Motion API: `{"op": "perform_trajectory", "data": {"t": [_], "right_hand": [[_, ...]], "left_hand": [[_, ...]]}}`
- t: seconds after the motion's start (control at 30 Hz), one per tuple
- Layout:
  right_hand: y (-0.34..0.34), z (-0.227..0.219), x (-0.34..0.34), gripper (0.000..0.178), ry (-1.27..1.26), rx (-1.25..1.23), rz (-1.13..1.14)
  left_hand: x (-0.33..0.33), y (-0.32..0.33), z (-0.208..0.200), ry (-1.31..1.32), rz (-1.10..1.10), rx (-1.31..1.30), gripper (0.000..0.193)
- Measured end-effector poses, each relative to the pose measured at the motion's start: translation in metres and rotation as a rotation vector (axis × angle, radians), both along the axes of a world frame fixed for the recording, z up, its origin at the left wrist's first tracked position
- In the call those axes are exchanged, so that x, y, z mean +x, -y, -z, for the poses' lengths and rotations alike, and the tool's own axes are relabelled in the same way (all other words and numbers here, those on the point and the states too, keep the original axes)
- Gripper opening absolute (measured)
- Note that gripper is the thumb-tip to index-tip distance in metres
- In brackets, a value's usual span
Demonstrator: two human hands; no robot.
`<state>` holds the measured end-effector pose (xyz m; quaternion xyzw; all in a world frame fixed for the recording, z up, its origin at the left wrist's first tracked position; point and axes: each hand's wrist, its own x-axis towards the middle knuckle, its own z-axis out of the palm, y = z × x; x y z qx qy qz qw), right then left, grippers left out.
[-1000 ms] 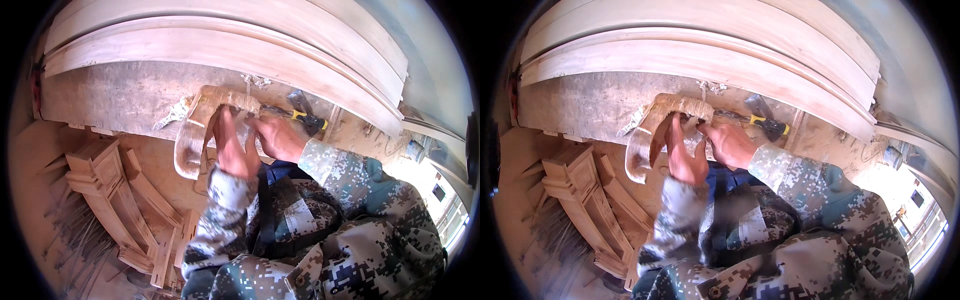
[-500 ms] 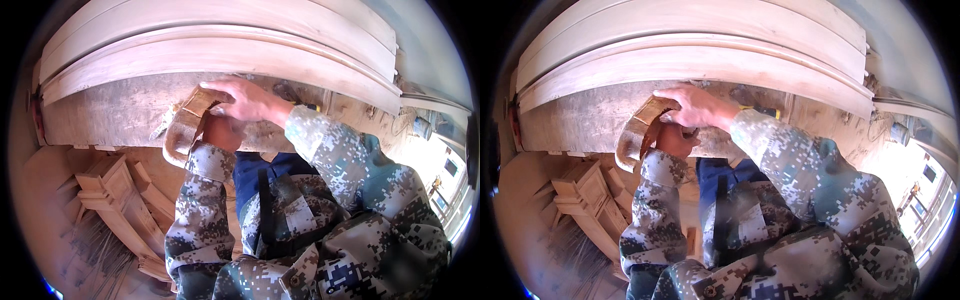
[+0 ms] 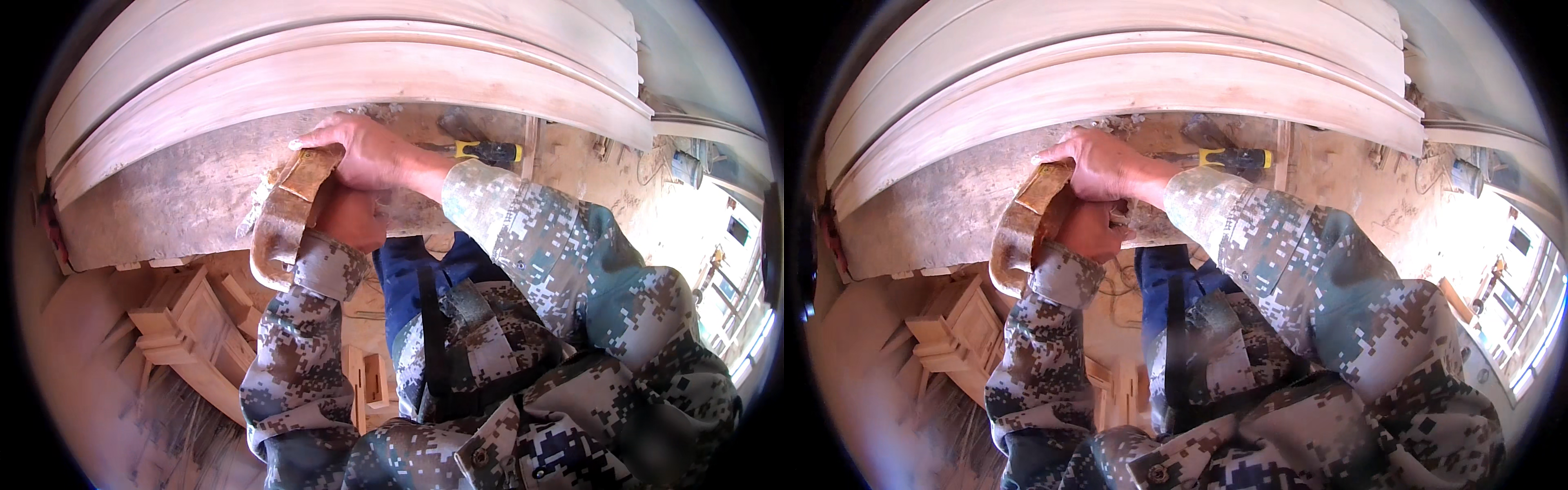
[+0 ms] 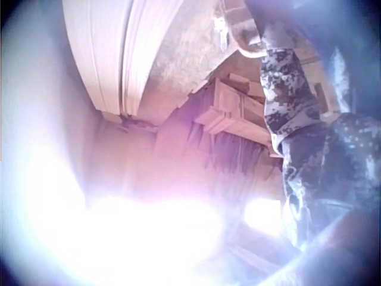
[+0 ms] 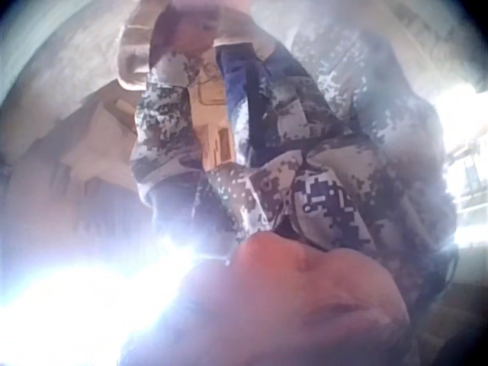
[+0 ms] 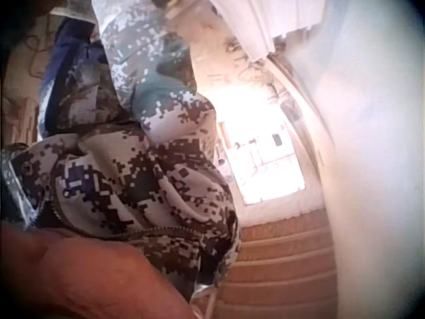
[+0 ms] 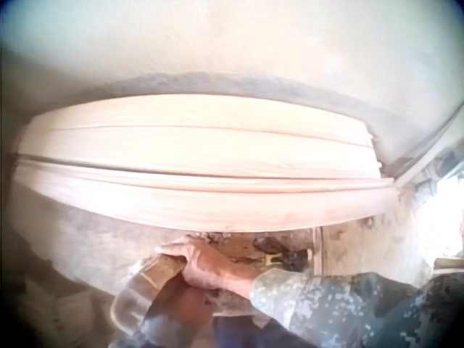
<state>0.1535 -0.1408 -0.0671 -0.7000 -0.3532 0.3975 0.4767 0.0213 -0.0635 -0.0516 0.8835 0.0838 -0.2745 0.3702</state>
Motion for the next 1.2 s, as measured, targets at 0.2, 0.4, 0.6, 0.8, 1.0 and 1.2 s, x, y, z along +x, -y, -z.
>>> {"op": "perform_trajectory", "data": {"t": [0.2, 0.4, 0.6, 0.8, 1.0, 1.2], "right_hand": [[0.008, -0.001, 0.005, 0.06, -0.032, -0.009, 0.016], [0.031, 0.007, 0.008, 0.067, -0.04, 0.022, 0.111], [0.034, -0.001, 0.012, 0.067, -0.134, -0.021, 0.14], [0.03, -0.007, 0.015, 0.065, -0.122, -0.042, 0.219], [0.012, -0.018, 0.01, 0.061, -0.001, -0.151, 0.176], [0.011, -0.016, 0.003, 0.057, -0.11, -0.061, 0.278]], "left_hand": [[0.008, 0.008, -0.016, 0.219, 0.147, 0.057, 0.042], [0.042, 0.004, -0.03, -0.041, 0.357, 0.012, 0.041], [0.052, -0.004, -0.028, -0.188, 0.398, 0.01, 0.042], [0.042, -0.009, -0.022, -0.255, 0.209, -0.143, 0.039], [0.017, -0.008, -0.005, -0.232, -0.141, -0.421, 0.064], [0.017, -0.011, -0.01, -0.314, -0.184, -0.428, 0.07]]}}
